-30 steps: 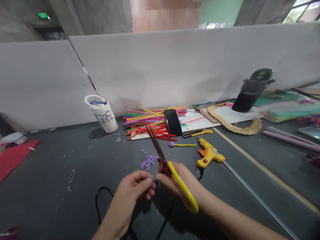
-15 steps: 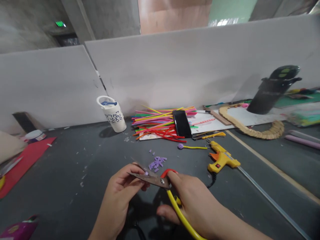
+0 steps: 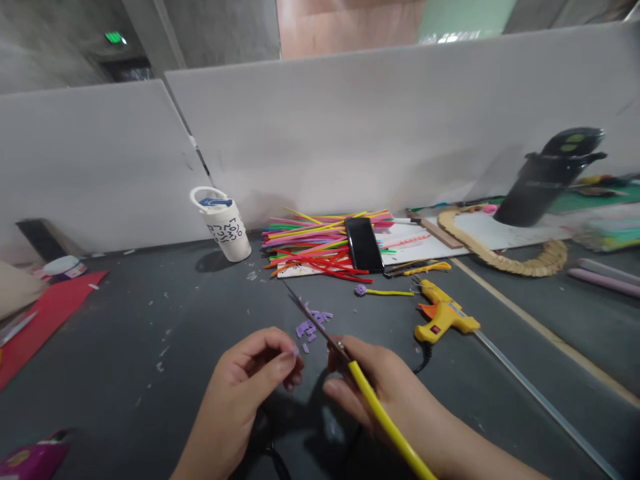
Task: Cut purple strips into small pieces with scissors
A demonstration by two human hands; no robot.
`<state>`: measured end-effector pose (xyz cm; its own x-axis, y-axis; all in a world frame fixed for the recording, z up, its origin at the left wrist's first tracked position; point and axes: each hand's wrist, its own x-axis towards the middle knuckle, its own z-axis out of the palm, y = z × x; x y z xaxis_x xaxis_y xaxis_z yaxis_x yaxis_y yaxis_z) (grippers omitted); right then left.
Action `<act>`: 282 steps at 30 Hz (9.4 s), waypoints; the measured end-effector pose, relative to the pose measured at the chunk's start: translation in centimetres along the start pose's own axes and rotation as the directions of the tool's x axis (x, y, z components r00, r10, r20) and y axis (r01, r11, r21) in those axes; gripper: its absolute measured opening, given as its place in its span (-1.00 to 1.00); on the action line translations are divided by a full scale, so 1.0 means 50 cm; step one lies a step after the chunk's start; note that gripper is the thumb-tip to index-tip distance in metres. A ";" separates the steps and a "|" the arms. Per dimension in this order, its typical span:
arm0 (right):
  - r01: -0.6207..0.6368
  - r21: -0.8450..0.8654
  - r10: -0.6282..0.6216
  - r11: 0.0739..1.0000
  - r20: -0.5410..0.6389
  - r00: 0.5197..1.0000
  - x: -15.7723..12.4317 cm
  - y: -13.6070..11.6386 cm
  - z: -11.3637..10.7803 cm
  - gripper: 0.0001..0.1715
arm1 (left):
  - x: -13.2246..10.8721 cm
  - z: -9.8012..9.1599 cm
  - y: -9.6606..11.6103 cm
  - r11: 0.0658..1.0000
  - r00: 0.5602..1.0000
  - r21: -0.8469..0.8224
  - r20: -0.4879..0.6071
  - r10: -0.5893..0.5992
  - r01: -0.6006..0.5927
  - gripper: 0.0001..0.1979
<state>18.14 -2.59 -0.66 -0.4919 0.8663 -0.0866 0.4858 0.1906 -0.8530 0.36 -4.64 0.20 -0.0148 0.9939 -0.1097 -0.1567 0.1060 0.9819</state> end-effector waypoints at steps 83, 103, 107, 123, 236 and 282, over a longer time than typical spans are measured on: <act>0.088 -0.615 -0.243 0.784 -0.173 0.954 -0.004 0.031 0.031 -0.48 | -0.007 0.039 -0.020 0.977 0.915 -0.119 -0.384 0.121 -0.179 -0.93; 0.040 -0.684 -0.205 0.728 -0.162 0.965 0.001 0.030 0.036 -0.51 | -0.008 0.027 -0.034 0.984 0.936 -0.141 -0.347 0.057 -0.112 -0.95; 0.036 -0.689 -0.200 0.724 -0.159 0.967 0.001 0.030 0.038 -0.50 | -0.007 0.031 -0.028 0.984 0.932 -0.142 -0.360 0.048 -0.105 -0.96; -0.025 -0.697 -0.130 0.716 -0.169 0.977 0.002 0.029 0.042 -0.50 | -0.006 0.020 -0.033 0.991 0.941 0.009 -0.313 0.131 -0.136 -0.97; 0.054 -0.019 -0.056 0.998 -0.162 0.985 0.007 0.013 0.012 -0.89 | -0.007 0.050 -0.054 0.819 0.976 0.545 -0.004 0.216 -0.179 -0.89; -0.004 -0.492 -0.053 0.870 -0.102 0.993 0.001 0.022 0.032 -0.56 | -0.006 0.047 -0.021 0.983 0.918 -0.127 -0.390 0.073 -0.132 -0.92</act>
<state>17.48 -3.05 -2.42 -0.4407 0.8976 0.0117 0.7806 0.3896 -0.4887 2.87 -5.00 -0.42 -0.4099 0.9078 -0.0889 -0.2772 -0.0311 0.9603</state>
